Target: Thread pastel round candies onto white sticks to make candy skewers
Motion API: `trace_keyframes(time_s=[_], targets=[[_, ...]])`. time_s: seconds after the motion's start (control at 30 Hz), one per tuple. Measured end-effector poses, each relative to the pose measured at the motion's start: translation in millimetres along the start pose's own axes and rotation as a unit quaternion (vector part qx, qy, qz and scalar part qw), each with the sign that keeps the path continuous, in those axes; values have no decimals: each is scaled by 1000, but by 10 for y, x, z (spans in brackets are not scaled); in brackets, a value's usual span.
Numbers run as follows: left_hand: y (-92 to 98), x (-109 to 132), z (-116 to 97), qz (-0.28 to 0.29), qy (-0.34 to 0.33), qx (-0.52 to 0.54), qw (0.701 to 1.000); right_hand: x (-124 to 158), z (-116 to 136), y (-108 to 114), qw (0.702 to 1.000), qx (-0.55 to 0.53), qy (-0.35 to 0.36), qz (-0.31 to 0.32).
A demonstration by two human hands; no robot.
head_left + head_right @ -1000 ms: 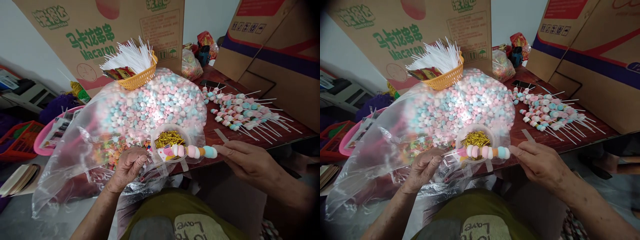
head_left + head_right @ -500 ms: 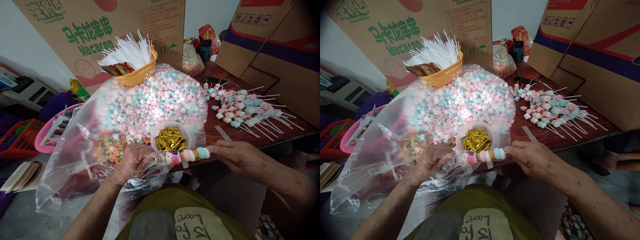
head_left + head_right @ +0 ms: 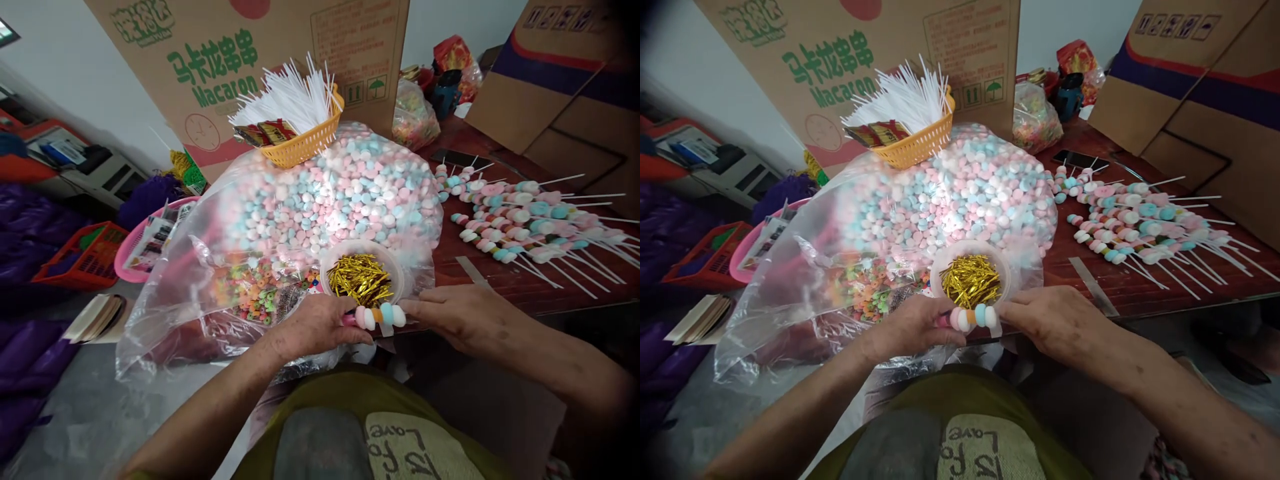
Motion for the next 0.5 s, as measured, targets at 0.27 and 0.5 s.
trace_keyframes(time_s=[0.27,0.5], targets=[[5,75,162,47,58,209,975,-291,72,13,992,68,54,88],[111,142,102,-133,-44,-217,966,-248,60,-45,986,1,5,170]])
Point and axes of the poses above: each hand's wrist, its own x-axis away from the middle knuckle, its own y-axis out of the back of the hand, z = x × y, the point moved 3 cm from there along -x, towards the middle knuckle, and after that the axes turned 5 degrees about -z, right-handed, at the moved point
